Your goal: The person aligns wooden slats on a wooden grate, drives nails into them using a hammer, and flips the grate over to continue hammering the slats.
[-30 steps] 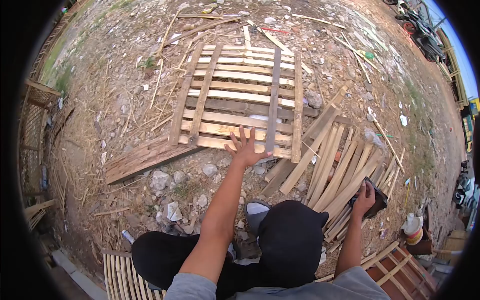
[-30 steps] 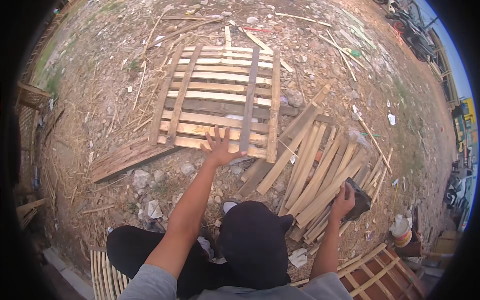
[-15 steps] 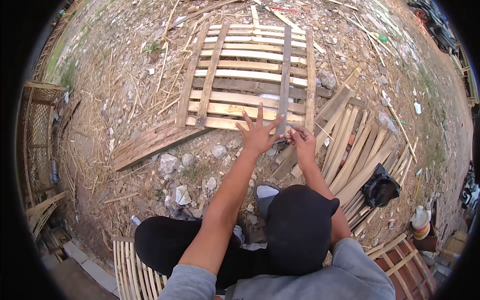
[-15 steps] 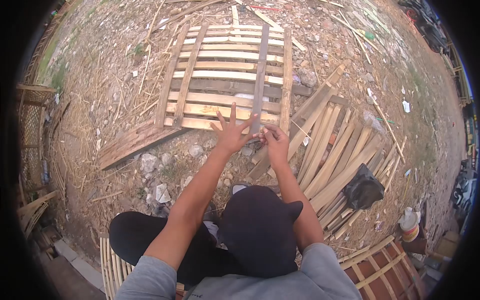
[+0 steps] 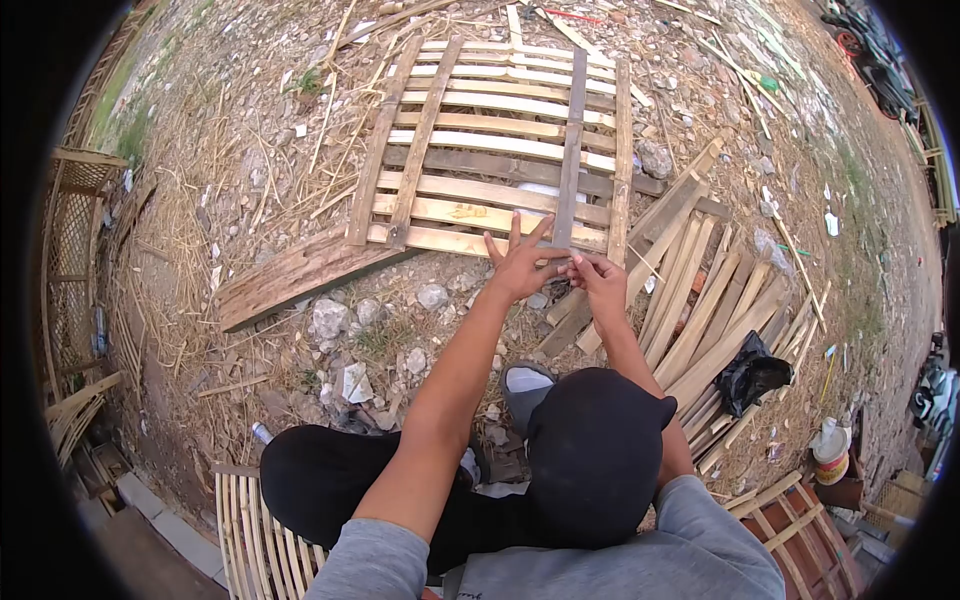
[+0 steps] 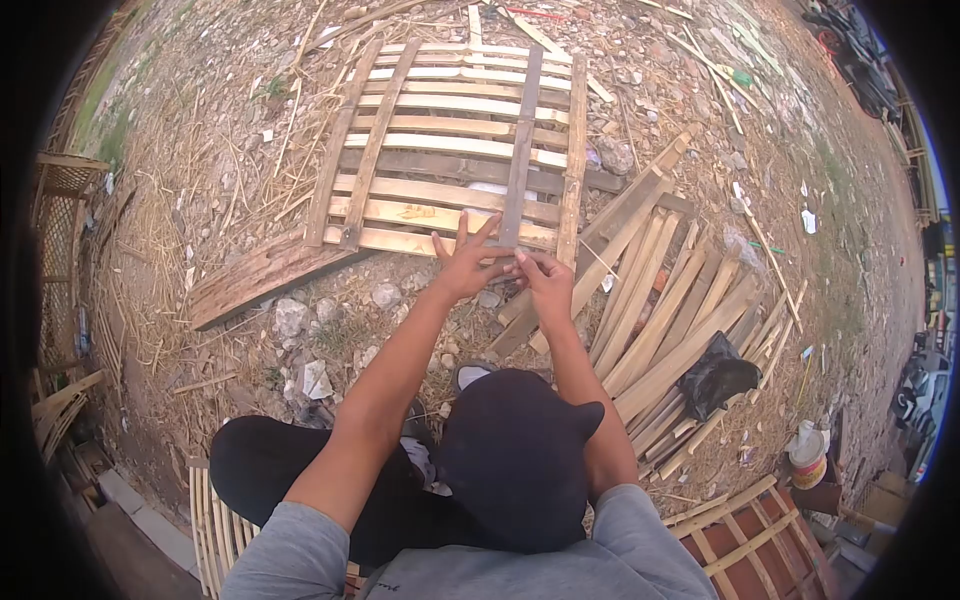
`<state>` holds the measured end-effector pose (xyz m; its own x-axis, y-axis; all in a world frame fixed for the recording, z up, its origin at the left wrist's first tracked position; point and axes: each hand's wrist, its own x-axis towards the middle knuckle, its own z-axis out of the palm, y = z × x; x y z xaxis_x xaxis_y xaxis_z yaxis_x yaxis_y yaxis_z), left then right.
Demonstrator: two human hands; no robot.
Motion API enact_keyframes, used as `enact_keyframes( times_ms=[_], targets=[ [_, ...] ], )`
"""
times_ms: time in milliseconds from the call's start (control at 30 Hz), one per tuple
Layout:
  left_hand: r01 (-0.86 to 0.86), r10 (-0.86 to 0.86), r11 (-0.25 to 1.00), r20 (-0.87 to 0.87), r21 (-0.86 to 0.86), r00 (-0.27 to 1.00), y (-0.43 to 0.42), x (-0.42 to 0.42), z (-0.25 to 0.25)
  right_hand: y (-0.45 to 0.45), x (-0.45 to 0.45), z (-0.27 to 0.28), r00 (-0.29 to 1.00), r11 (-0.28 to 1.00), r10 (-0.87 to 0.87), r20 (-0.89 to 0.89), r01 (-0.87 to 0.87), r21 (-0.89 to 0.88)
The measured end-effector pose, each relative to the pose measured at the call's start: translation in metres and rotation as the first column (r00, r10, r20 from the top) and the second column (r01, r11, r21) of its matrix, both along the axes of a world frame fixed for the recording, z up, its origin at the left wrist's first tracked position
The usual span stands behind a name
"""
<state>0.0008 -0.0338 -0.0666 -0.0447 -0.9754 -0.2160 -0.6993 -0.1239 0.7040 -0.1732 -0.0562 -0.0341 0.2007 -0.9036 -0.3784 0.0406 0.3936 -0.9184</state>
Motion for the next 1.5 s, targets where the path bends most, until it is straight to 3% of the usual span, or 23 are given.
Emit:
enact_keyframes(
  times_ms=[67,367,767,867,967,1267,1500],
  targets=[
    [-0.017,0.017,1.0,-0.035,-0.004,0.999,-0.001,0.001,0.0,-0.001,0.004,-0.003,0.999,0.995,0.012,-0.05,-0.017,-0.095],
    [-0.127,0.118,0.991,-0.188,-0.035,0.975,-0.001,-0.001,-0.003,0.0,0.014,-0.011,0.975,0.982,-0.028,-0.221,-0.015,-0.19],
    [-0.155,0.139,0.986,-0.22,-0.057,0.965,-0.003,0.0,-0.012,0.0,0.027,0.006,0.837,0.792,-0.084,-0.54,-0.273,-0.547],
    [-0.148,0.136,0.988,-0.191,-0.05,0.972,-0.001,-0.001,-0.013,-0.002,0.025,-0.002,0.829,0.751,-0.09,-0.552,-0.308,-0.584],
    [-0.152,0.14,0.987,-0.189,-0.05,0.972,-0.001,-0.002,-0.007,-0.003,0.025,0.005,0.82,0.812,-0.073,-0.567,-0.281,-0.512],
    [-0.148,0.134,0.987,-0.187,-0.06,0.973,-0.001,-0.001,-0.012,0.003,0.024,-0.002,0.891,0.802,-0.078,-0.448,-0.211,-0.559],
    [-0.157,0.138,0.984,-0.205,-0.081,0.969,-0.002,-0.001,-0.019,0.005,0.025,-0.004,0.807,0.622,-0.162,-0.568,-0.364,-0.694]
  ],
)
